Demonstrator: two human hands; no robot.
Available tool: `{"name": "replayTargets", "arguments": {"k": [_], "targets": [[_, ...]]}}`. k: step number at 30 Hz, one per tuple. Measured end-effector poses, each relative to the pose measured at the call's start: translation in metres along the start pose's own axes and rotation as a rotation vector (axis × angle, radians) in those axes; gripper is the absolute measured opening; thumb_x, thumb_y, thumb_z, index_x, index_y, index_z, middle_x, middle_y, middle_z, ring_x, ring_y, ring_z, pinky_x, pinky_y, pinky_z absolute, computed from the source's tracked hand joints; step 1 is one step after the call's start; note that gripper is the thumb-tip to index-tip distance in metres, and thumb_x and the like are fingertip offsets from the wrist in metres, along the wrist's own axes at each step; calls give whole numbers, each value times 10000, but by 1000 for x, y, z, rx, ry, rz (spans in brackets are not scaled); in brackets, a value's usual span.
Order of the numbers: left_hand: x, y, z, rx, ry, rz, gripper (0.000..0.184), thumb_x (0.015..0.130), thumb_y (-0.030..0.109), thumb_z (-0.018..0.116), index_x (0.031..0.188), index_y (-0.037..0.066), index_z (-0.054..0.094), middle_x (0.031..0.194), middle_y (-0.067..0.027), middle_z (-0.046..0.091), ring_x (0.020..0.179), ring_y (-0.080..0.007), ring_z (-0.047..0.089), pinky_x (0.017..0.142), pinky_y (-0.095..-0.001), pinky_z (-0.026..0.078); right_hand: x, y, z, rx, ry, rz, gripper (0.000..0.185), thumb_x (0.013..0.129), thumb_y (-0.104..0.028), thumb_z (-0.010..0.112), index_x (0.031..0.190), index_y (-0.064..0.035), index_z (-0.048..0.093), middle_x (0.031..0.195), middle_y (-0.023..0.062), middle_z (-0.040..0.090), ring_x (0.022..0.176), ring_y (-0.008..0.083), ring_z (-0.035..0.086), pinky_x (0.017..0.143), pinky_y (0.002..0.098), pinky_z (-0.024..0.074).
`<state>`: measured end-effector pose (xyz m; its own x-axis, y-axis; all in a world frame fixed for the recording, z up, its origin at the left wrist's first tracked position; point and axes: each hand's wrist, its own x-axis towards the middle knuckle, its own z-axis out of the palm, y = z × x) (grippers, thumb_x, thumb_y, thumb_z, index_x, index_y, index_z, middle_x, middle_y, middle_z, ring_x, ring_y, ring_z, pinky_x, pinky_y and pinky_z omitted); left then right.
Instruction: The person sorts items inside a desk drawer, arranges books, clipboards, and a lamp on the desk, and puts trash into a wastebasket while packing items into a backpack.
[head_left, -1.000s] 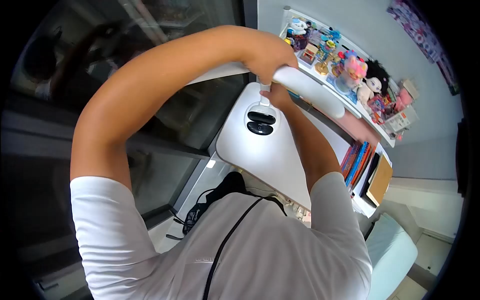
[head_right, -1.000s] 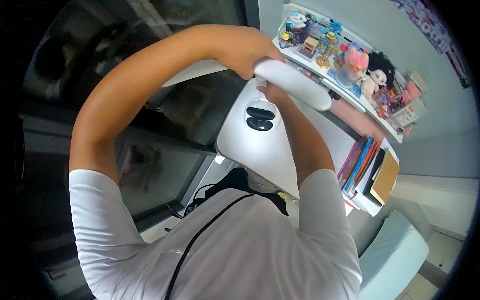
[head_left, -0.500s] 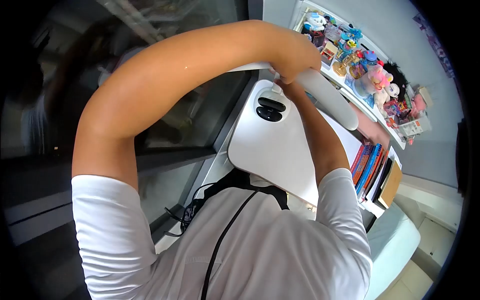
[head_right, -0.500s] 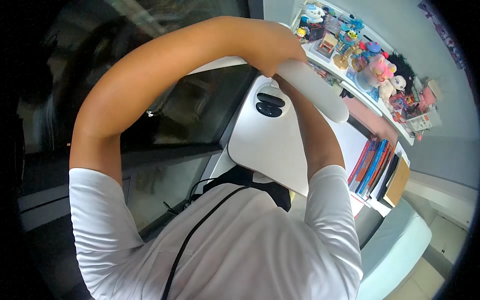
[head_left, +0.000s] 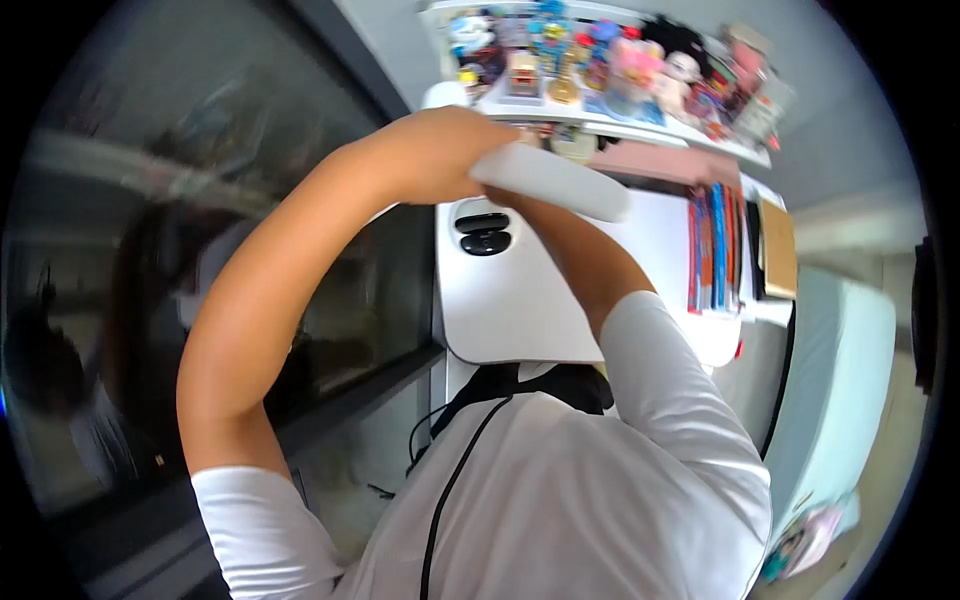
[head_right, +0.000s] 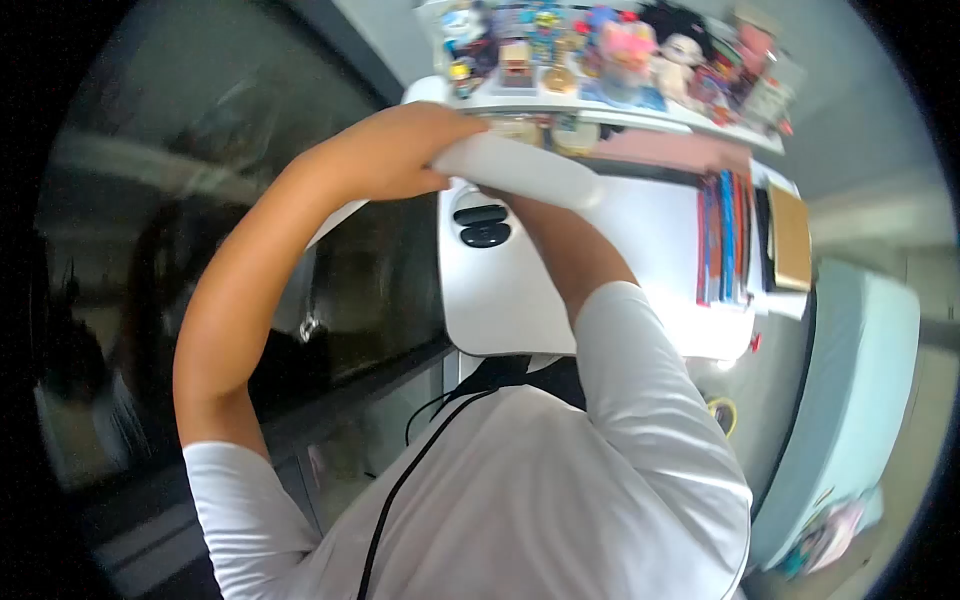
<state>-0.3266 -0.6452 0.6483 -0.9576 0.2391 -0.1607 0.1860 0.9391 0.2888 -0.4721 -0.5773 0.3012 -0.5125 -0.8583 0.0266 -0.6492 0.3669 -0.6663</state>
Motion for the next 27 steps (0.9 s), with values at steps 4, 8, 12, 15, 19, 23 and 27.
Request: {"name": "replayTargets", "arguments": {"k": [4,8,12,15,19,23,27], "targets": [[-1,-6,0,-57,-5,1,822,782,80,835,1532,72,497,1453,-219,591,1327,-408,564,1144,-470,439,-23,-6,15,-99,147,32,565,948,-311,732,1423,-45,580,1449,242,576,1361,408,520,1139,474,406],[6,21,-13,-103,-29,11,959,747,109,880,1584,76,414,1481,-243,560,1369,-426,526,1172,-476,407,-80,-8,7,100,101,138,528,936,-302,743,1366,-27,611,1363,237,625,1258,405,590,1070,472,467],[9,65,-25,105,-50,-76,1019,727,169,910,1595,66,386,1576,-292,436,1473,-458,407,1215,-476,355,-191,12,-12,303,118,246,456,926,-251,726,1317,-29,651,1260,244,691,1128,385,687,987,471,543],[13,112,-24,234,204,75,947,778,222,889,1578,47,413,1623,-262,385,1487,-447,393,1214,-485,353,-297,48,-22,323,158,448,456,945,-243,721,1312,14,641,1217,226,708,1049,337,720,932,428,577],[20,186,-6,-182,163,469,730,864,280,837,1485,37,537,1511,-194,555,1369,-386,544,1134,-454,440,-443,109,-27,246,372,840,413,924,-280,714,1234,-8,697,1095,211,753,1027,368,732,924,460,571],[58,200,56,-366,-322,504,692,910,350,793,1475,28,557,1458,-188,610,1343,-365,575,1121,-422,453,-568,122,-50,122,459,1067,435,915,-287,709,1234,8,699,1111,246,744,1040,389,722,921,469,563],[97,181,140,-230,-553,314,700,941,368,752,1487,-14,536,1447,-222,614,1320,-355,602,1106,-419,472,-678,119,-33,411,628,1421,376,901,-266,719,1117,43,728,1032,239,758,897,332,742,818,451,576]]}}
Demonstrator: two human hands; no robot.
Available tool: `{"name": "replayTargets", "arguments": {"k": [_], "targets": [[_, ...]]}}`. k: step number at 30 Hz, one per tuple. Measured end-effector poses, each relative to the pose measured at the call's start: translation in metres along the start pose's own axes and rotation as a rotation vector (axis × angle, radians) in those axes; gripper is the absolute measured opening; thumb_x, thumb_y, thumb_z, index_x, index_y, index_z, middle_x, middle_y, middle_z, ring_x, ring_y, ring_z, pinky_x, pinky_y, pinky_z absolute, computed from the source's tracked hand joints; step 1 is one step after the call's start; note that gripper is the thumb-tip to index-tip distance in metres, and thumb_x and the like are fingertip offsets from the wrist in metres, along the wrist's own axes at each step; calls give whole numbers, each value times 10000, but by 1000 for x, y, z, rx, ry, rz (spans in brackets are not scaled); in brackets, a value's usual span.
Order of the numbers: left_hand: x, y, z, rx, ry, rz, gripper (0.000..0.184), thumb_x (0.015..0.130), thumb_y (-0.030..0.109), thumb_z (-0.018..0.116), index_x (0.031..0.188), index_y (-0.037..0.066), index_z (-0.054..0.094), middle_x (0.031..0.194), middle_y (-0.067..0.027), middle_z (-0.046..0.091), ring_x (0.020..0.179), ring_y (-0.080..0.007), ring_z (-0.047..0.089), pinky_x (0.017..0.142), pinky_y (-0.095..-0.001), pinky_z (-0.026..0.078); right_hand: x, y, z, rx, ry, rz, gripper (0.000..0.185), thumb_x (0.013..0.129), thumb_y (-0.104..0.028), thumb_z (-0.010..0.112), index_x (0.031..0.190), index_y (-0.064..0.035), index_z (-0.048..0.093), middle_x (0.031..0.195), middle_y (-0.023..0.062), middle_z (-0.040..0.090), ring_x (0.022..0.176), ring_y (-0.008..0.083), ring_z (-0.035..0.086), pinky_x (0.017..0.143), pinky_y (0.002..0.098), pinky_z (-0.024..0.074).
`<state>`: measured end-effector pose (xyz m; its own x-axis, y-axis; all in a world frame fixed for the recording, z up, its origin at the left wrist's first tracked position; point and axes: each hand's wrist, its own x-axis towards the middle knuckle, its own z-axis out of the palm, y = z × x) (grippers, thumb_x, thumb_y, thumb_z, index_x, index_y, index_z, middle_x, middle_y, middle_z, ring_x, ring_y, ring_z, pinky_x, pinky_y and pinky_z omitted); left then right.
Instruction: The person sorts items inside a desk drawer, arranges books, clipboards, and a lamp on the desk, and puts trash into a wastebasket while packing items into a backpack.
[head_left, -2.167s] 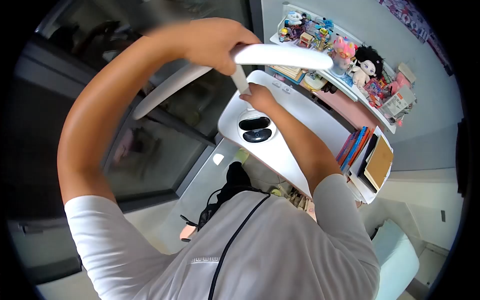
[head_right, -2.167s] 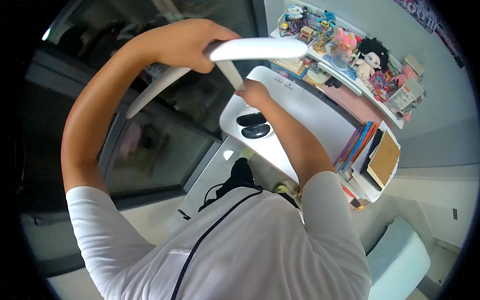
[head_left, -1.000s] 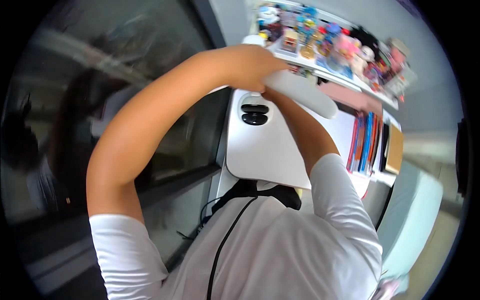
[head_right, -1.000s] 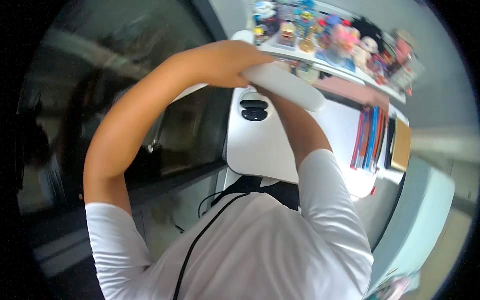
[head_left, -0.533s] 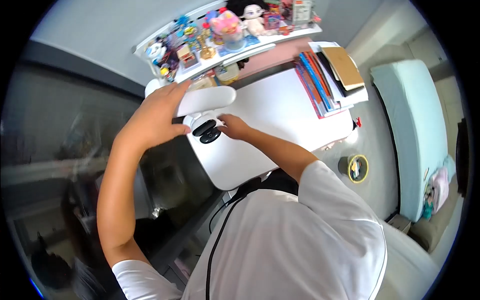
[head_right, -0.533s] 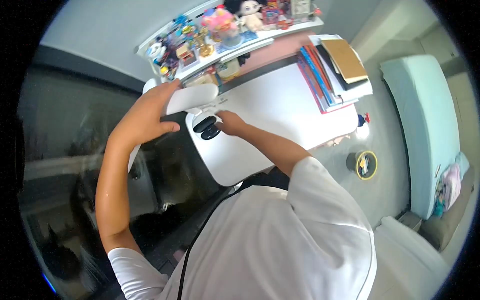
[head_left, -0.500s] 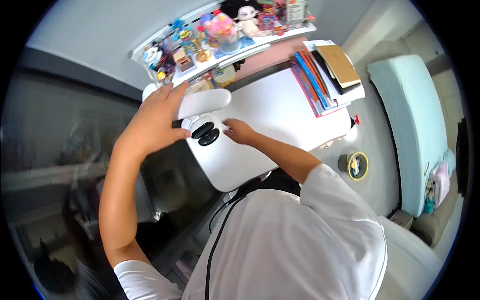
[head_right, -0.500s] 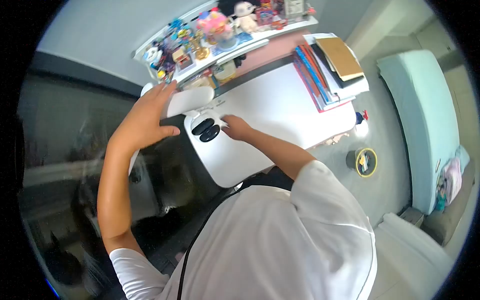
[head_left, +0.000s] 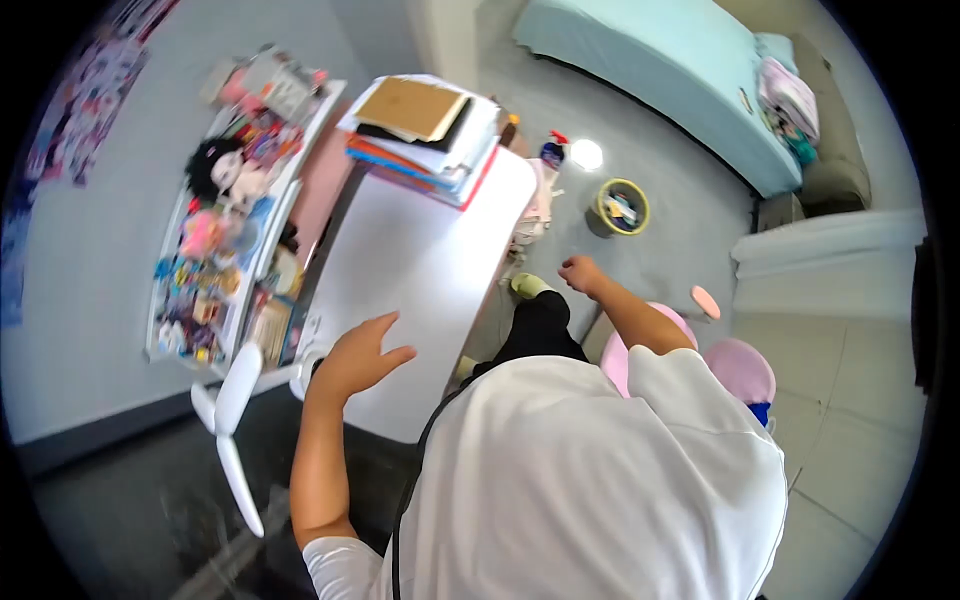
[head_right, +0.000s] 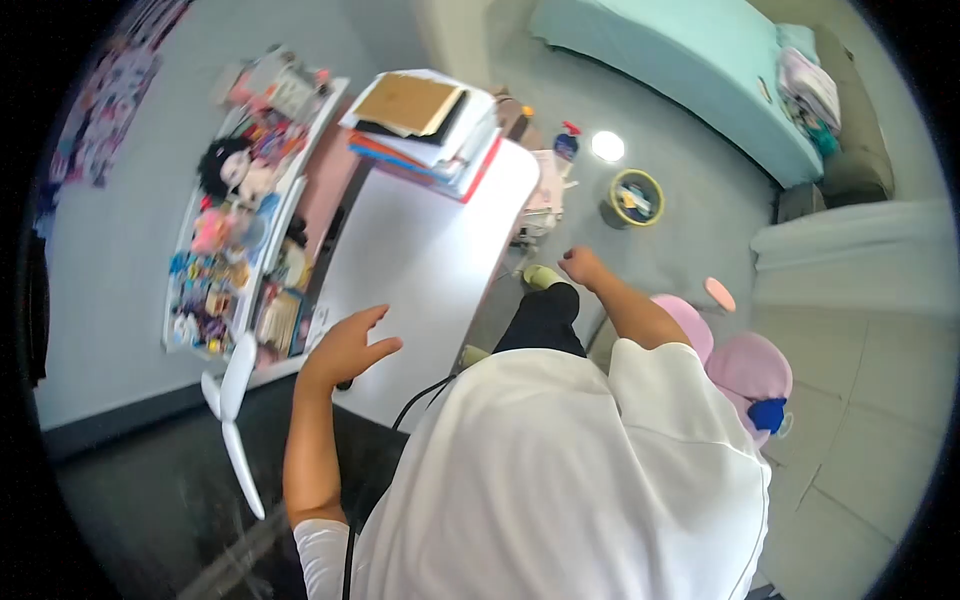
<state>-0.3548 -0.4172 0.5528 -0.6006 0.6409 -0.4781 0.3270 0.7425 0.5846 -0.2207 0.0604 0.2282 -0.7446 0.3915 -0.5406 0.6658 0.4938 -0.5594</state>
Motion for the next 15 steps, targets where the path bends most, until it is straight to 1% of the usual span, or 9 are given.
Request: {"name": "replayTargets", "arguments": {"k": [1,4,5,6,7,10,11,14,15], "targets": [[13,-14,14,-53,-9,-52,716,938,382,757,1483,-26,535,1434,-232,618,1305,-352,614,1101,-414,477,0,25,-11,107,-31,102,369,901,-266,719,1093,49,731,1003,234,762,842,321,746,785,444,581],[46,-49,67,-353,-7,-204,719,945,370,766,1478,-50,531,1398,-247,635,1266,-322,640,1070,-395,502,-4,115,-36,93,-136,264,327,908,-252,716,1045,44,732,848,199,735,644,284,702,614,434,562],[55,-55,83,-469,-3,-259,712,950,357,767,1478,-56,529,1386,-249,641,1254,-308,647,1057,-388,511,4,168,-33,124,-200,311,306,905,-248,721,1018,36,732,803,185,715,610,277,686,571,433,543],[64,-56,97,-471,-11,-300,705,954,348,767,1476,-62,528,1376,-250,645,1248,-300,648,1050,-383,515,18,233,-24,154,-267,354,287,901,-244,727,992,28,731,758,171,695,576,269,671,528,431,523],[74,-54,108,-473,-11,-340,699,959,340,766,1474,-67,527,1366,-251,649,1241,-291,649,1044,-378,519,28,271,-22,182,-332,391,268,898,-240,732,965,20,731,714,156,674,542,262,656,484,430,504],[107,-24,129,-503,7,-475,710,971,329,756,1494,-75,497,1359,-259,649,1237,-289,651,1048,-372,516,-11,230,-82,226,-228,574,218,940,-207,678,1012,-3,653,678,80,605,534,203,599,487,363,488],[122,-24,142,-555,25,-522,716,973,327,753,1501,-77,486,1360,-261,648,1239,-290,650,1050,-372,515,-5,236,-96,242,-248,578,259,941,-229,687,1046,7,675,694,94,635,524,213,596,478,369,480],[158,3,166,-602,39,-619,729,980,325,744,1519,-76,460,1369,-268,641,1248,-293,647,1058,-370,510,42,270,-137,27,-372,516,287,941,-235,695,1082,14,702,724,108,668,534,218,607,486,369,491],[169,16,170,-602,37,-639,733,983,325,741,1525,-75,452,1372,-271,638,1252,-295,646,1061,-370,508,47,256,-163,89,-333,531,300,943,-220,702,1113,27,722,796,125,700,605,219,644,523,360,519]]}}
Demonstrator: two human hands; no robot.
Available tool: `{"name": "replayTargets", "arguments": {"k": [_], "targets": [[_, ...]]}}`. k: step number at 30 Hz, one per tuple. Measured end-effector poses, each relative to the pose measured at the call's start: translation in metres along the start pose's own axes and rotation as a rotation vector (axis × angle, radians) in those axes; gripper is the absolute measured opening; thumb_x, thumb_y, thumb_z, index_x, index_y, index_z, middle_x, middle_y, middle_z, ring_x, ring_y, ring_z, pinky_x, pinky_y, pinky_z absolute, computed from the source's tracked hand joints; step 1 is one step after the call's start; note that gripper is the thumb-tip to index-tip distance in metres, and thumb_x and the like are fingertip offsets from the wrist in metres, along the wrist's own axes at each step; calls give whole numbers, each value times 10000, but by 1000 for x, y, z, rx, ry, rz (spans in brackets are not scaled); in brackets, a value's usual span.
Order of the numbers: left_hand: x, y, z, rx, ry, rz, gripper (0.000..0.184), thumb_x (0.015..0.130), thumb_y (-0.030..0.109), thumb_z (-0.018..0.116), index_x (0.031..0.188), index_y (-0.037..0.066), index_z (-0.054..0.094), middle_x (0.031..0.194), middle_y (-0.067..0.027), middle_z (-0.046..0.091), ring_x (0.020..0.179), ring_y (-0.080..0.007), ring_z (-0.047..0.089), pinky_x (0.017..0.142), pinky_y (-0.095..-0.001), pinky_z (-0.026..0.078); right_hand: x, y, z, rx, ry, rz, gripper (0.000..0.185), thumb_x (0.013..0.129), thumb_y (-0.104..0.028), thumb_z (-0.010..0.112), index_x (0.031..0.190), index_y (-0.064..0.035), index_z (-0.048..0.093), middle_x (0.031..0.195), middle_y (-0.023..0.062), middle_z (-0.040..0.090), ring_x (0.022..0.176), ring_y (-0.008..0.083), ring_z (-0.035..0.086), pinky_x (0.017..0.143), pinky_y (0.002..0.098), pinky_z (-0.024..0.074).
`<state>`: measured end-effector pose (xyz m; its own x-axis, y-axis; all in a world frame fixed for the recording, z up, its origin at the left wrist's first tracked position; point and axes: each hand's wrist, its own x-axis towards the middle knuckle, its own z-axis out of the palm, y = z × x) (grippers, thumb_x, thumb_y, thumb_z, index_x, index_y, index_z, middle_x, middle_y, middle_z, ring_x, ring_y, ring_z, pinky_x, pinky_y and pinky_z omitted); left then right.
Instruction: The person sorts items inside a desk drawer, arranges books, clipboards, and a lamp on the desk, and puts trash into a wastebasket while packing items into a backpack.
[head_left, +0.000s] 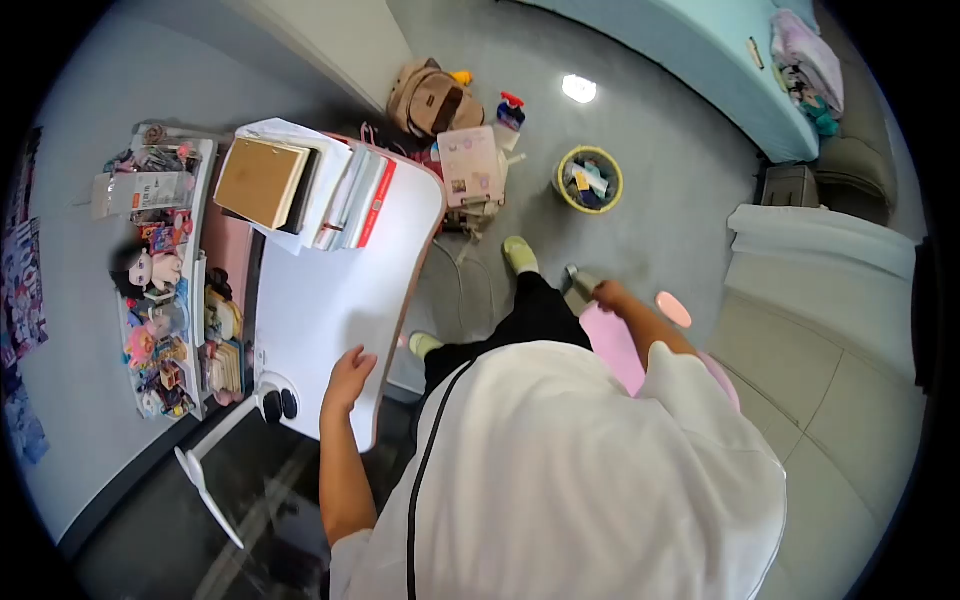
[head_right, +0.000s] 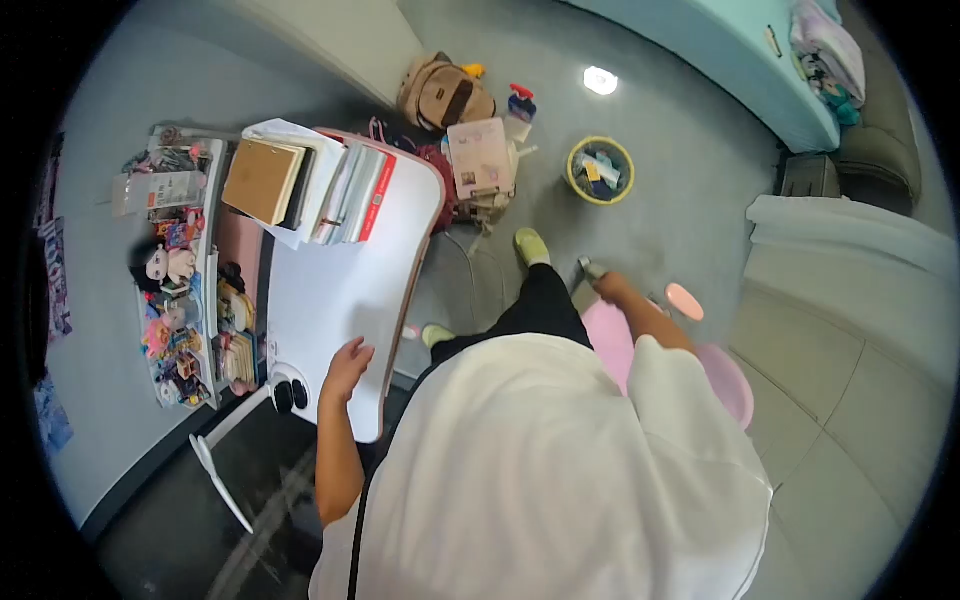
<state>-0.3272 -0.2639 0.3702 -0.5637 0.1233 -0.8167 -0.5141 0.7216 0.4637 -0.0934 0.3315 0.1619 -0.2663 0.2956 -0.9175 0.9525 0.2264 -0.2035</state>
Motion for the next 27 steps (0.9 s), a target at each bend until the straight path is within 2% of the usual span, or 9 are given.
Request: {"name": "replayTargets", "arguments": {"k": [2,8,11,14,15,18,19,24,27], "targets": [[-4,37,23,3,-9,3,730,986,327,735,1539,-53,449,1375,-252,645,1259,-289,638,1075,-376,496,10,-10,-36,81,96,-110,309,972,-215,676,1180,10,715,922,116,715,745,201,678,612,344,558],[33,72,59,95,4,52,793,963,356,750,1546,-68,420,1460,-305,564,1300,-349,625,1079,-398,505,40,-35,-103,344,156,-109,327,974,-232,682,1210,-7,703,942,87,712,767,186,676,647,331,560],[64,68,70,612,148,195,781,941,349,764,1519,-71,447,1444,-308,569,1264,-406,635,1076,-434,505,46,-32,-104,182,126,-137,329,970,-258,697,1175,-2,721,956,103,730,779,203,687,677,363,572],[102,58,86,760,288,318,722,920,366,770,1461,-46,526,1381,-277,621,1210,-430,646,1060,-468,506,40,-34,-84,-206,171,-342,437,914,-395,726,1059,14,771,981,205,772,918,319,743,794,441,582],[107,64,95,731,241,276,700,914,373,771,1437,-37,551,1360,-268,635,1197,-428,650,1053,-476,507,22,-50,-77,-278,89,-339,537,889,-500,751,1047,13,775,1015,231,770,932,381,739,838,470,569],[114,70,139,611,42,144,662,896,407,777,1384,-10,615,1321,-241,669,1179,-418,657,1041,-486,510,-14,-89,-42,-507,-109,-328,724,868,-693,716,1049,6,759,985,250,755,967,381,733,871,480,550],[120,46,163,566,-73,98,665,891,428,779,1378,1,627,1324,-233,673,1187,-415,658,1042,-483,511,-39,-113,-33,-584,-131,-288,826,866,-725,685,1205,27,718,1195,267,717,1135,401,685,1009,479,522],[99,-45,298,239,-315,-129,696,849,516,813,1236,-51,698,1098,-240,745,1049,-355,716,884,-442,570,-25,-114,2,-691,173,-555,741,842,-644,735,1190,10,718,1197,280,697,1152,434,668,1029,492,518],[83,-47,325,15,-321,-273,752,851,555,807,1209,-96,691,1084,-249,742,1031,-336,717,870,-434,566,-12,-124,-14,-749,42,-465,688,861,-523,729,1288,10,649,1267,266,678,1168,455,655,1017,500,527]]}}
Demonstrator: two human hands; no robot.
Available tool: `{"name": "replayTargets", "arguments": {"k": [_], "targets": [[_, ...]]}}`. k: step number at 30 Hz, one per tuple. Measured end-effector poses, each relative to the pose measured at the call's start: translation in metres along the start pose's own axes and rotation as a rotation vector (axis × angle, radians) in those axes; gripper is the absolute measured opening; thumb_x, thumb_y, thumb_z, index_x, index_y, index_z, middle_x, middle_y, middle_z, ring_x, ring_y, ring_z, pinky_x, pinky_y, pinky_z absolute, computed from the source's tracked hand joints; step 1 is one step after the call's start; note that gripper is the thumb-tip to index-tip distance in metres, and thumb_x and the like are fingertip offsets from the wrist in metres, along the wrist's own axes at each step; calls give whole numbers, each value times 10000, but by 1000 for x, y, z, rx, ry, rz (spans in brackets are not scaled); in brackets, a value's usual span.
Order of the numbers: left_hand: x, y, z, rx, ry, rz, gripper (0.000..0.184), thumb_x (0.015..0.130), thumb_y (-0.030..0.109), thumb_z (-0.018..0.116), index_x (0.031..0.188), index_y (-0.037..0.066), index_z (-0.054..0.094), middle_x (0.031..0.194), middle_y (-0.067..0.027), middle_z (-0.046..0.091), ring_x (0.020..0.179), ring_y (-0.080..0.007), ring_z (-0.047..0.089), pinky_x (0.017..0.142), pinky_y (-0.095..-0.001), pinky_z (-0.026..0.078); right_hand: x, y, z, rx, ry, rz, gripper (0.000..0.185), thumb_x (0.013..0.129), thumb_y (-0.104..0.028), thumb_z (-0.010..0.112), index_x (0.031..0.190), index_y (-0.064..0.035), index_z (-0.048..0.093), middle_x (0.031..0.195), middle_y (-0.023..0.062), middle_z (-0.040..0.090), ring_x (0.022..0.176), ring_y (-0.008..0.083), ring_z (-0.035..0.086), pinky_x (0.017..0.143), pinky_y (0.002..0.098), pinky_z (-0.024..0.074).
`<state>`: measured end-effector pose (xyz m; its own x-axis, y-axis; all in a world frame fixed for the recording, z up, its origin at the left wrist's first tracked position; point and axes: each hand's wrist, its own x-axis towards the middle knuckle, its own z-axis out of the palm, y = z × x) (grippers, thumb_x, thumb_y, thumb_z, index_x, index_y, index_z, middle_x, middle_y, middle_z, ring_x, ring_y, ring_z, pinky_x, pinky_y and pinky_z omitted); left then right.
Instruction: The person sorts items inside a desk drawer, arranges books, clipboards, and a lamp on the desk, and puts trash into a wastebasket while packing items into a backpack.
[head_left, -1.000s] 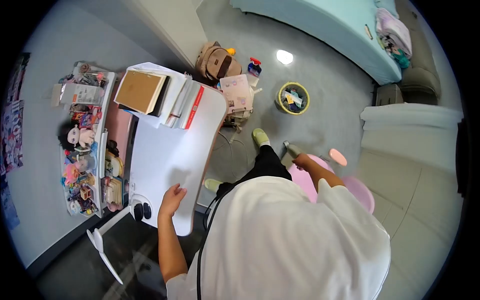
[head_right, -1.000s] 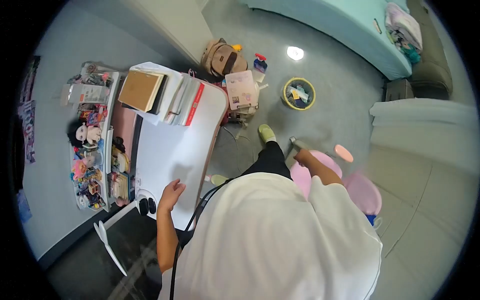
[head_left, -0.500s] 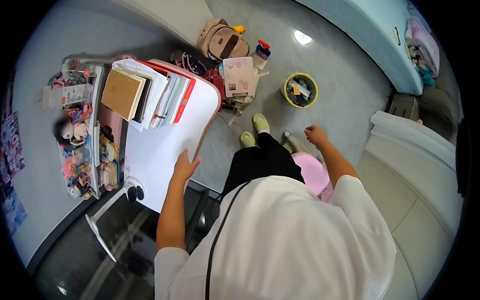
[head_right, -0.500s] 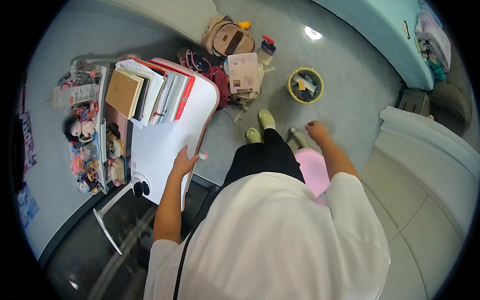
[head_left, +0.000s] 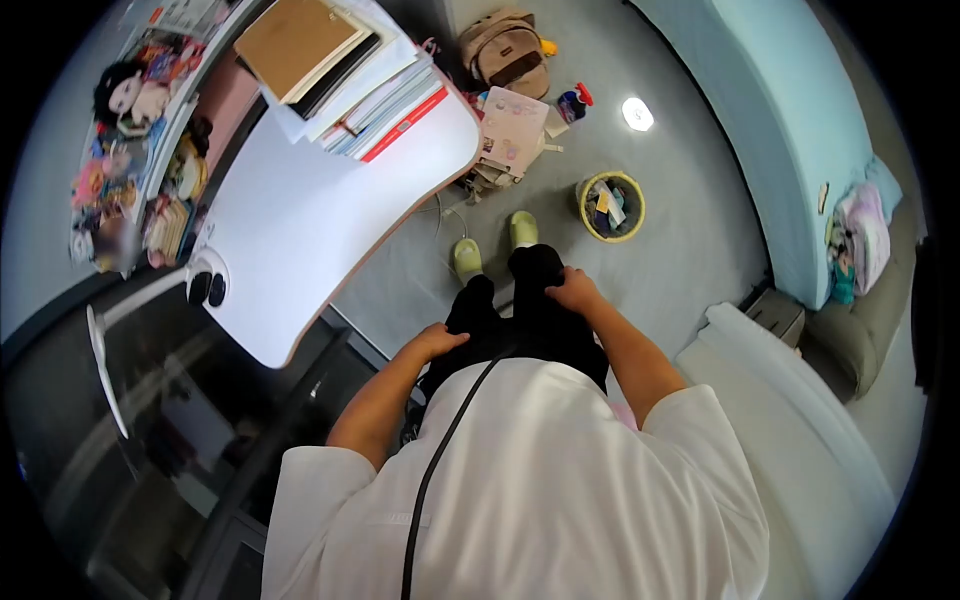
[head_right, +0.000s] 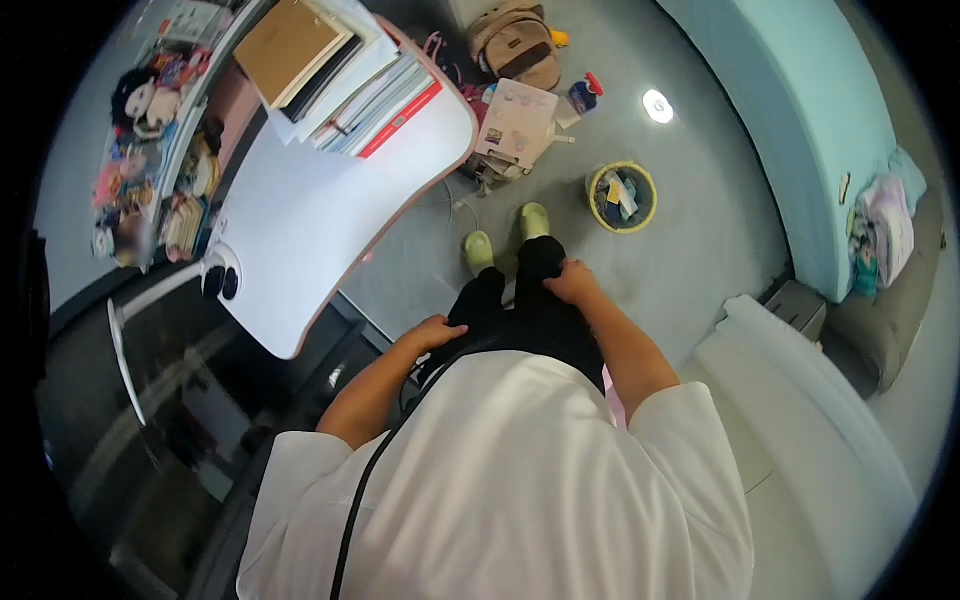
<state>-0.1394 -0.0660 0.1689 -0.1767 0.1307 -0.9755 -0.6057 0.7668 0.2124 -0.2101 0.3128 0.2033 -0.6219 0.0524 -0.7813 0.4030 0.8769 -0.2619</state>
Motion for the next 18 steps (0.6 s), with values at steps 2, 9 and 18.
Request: {"name": "replayTargets", "arguments": {"k": [2,9,18], "targets": [[-5,3,13,-20,47,-3,727,869,549,794,1200,-91,693,1093,-236,742,1013,-323,716,854,-433,561,18,22,5,-70,-172,-44,581,877,-464,701,1228,-2,681,1226,258,693,1152,440,665,1000,498,533],[-26,26,40,-143,-218,202,294,1012,332,676,1086,53,732,826,-50,699,721,-198,630,651,-391,489,45,69,-26,-91,-400,-324,353,930,-317,600,1049,-13,734,1182,237,707,1103,441,669,953,520,536],[-59,128,33,4,-614,247,278,997,307,659,918,51,735,718,-5,653,641,-122,615,594,-318,512,44,78,-42,-178,-383,-269,352,920,-352,627,983,-19,723,987,224,735,1002,434,695,905,538,541]]}}
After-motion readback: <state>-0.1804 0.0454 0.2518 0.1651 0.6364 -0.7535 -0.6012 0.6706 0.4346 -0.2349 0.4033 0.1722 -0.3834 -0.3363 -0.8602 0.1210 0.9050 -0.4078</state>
